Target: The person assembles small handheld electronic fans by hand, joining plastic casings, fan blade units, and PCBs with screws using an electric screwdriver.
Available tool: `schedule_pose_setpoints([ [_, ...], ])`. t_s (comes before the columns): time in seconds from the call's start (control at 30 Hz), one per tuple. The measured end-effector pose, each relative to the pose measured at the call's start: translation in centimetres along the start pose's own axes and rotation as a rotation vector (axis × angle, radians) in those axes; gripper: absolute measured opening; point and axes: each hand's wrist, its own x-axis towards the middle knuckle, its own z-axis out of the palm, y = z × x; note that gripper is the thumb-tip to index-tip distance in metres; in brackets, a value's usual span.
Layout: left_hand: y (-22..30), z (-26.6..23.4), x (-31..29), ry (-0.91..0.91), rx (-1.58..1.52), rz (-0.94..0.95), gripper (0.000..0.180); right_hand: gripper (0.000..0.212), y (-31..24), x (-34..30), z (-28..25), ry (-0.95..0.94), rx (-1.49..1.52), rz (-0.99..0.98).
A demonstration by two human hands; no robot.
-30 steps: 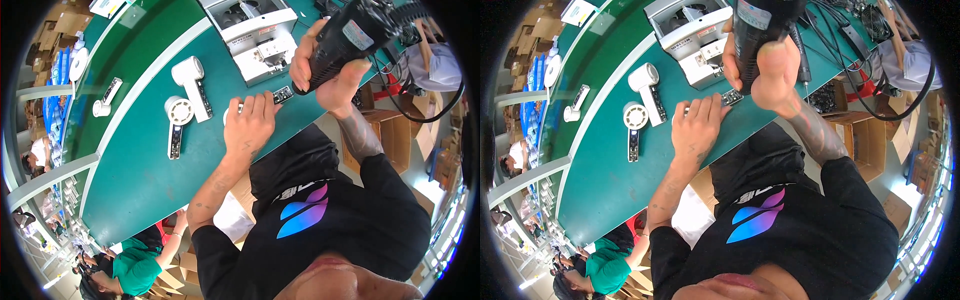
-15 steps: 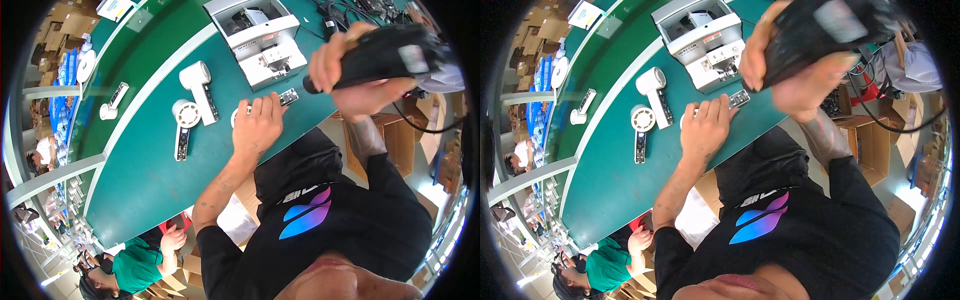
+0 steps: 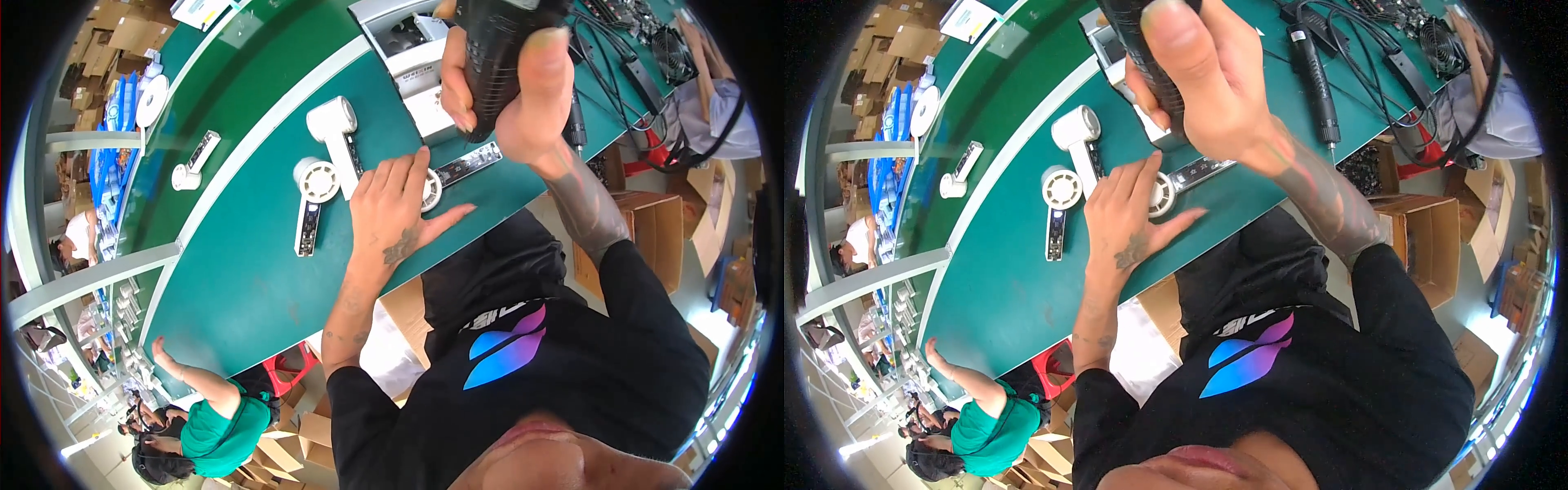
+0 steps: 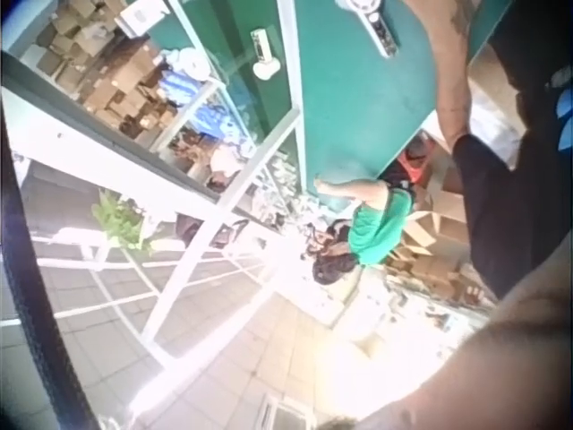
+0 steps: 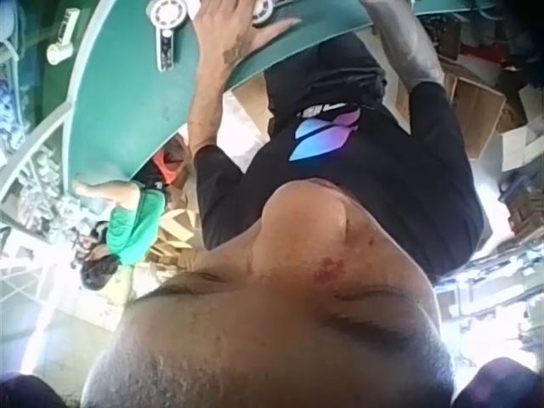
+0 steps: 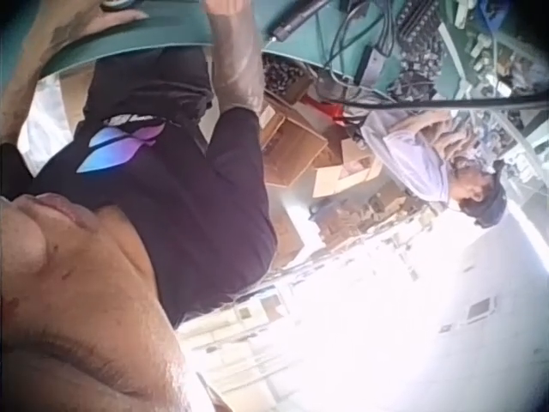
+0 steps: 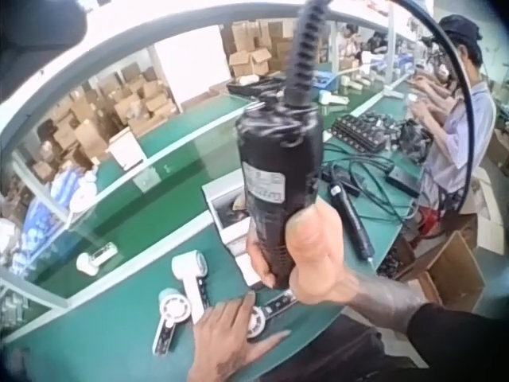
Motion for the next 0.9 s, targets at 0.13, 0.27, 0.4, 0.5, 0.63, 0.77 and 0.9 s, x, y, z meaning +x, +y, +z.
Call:
schedule_pose_setpoints([
  [0.13, -0.5, 1.1, -0.2, 0.018, 0.055, 0.014, 0.062, 0.093, 0.6, -0.6, 1.8, -0.007, -0.017, -0.004],
  [0.27, -0.6, 1.2, -0.3, 0.006, 0.085, 0.008, 0.06, 0.097, 0.2, -1.2, 2.6, 0.059, 0.244, 0.212],
  [0.4, -0.5, 1.1, -0.4, 0.004, 0.087, -0.001, 0.058, 0.099, 0.6, -1.0, 2.5, 0.039, 0.145, 0.224],
  [0.5, -0.6, 1.1, -0.5, -0.015, 0.018, -0.023, 0.054, 0.097, 1.2, -0.9, 2.3, 0.036, 0.01, 0.058],
  [0.63, -0.2, -0.4, -0.3, -0.11, -0.139, -0.102, 0.042, 0.098, 0.1, -1.1, -1.1, 0.117, 0.281, 0.039],
  [0.77, 0.3, -1.5, 0.3, -0.223, -0.199, -0.076, 0.035, 0.107, -1.9, 2.3, -2.4, 0.08, 0.3, -0.687],
  [0.9, 0.6, -1.0, -0.1, -0.235, -0.067, 0.013, 0.034, 0.103, -2.1, 1.0, -4.1, 0.001, 0.258, -0.625],
])
